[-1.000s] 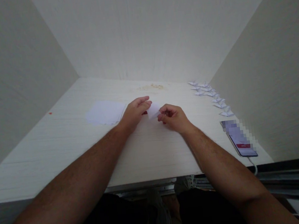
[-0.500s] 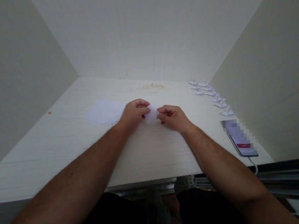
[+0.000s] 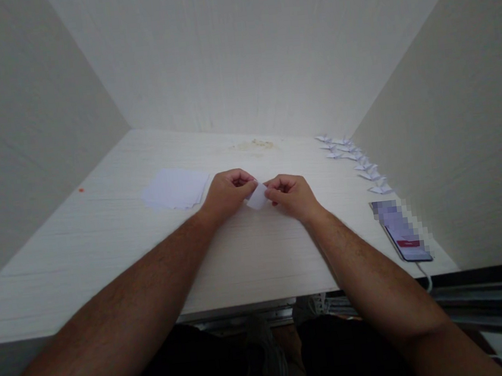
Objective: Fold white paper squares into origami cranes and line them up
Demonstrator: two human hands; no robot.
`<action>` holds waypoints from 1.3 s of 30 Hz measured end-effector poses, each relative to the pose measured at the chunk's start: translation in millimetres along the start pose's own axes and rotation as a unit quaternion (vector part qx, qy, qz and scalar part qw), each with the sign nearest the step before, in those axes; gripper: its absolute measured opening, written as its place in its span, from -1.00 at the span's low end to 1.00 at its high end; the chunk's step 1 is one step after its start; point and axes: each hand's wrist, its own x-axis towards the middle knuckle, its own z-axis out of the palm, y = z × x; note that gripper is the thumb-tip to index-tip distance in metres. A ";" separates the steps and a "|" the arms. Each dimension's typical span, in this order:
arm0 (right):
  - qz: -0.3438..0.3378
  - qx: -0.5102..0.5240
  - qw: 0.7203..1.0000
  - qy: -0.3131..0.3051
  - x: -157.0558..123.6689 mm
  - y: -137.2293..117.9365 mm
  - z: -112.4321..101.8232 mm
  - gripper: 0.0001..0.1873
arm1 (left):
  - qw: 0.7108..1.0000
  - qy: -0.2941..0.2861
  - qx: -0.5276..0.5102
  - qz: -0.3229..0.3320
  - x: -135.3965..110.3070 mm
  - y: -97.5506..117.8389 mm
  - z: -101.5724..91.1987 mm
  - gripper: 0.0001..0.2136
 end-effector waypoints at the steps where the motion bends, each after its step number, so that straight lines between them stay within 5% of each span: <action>1: 0.003 -0.006 1.000 0.007 0.2 0.0 0.0 -0.81 | 1.000 -0.001 0.009 0.012 0.3 -0.3 0.1 -0.85; 8: -0.002 -0.005 0.999 0.040 1.5 -0.4 0.8 -0.82 | 0.996 0.009 0.064 0.061 -2.2 2.5 -0.2 -0.85; 39: 0.003 -0.077 0.995 0.059 -1.8 -6.3 1.5 -0.84 | 0.999 -0.038 -0.006 0.002 -7.1 13.4 -0.6 -0.86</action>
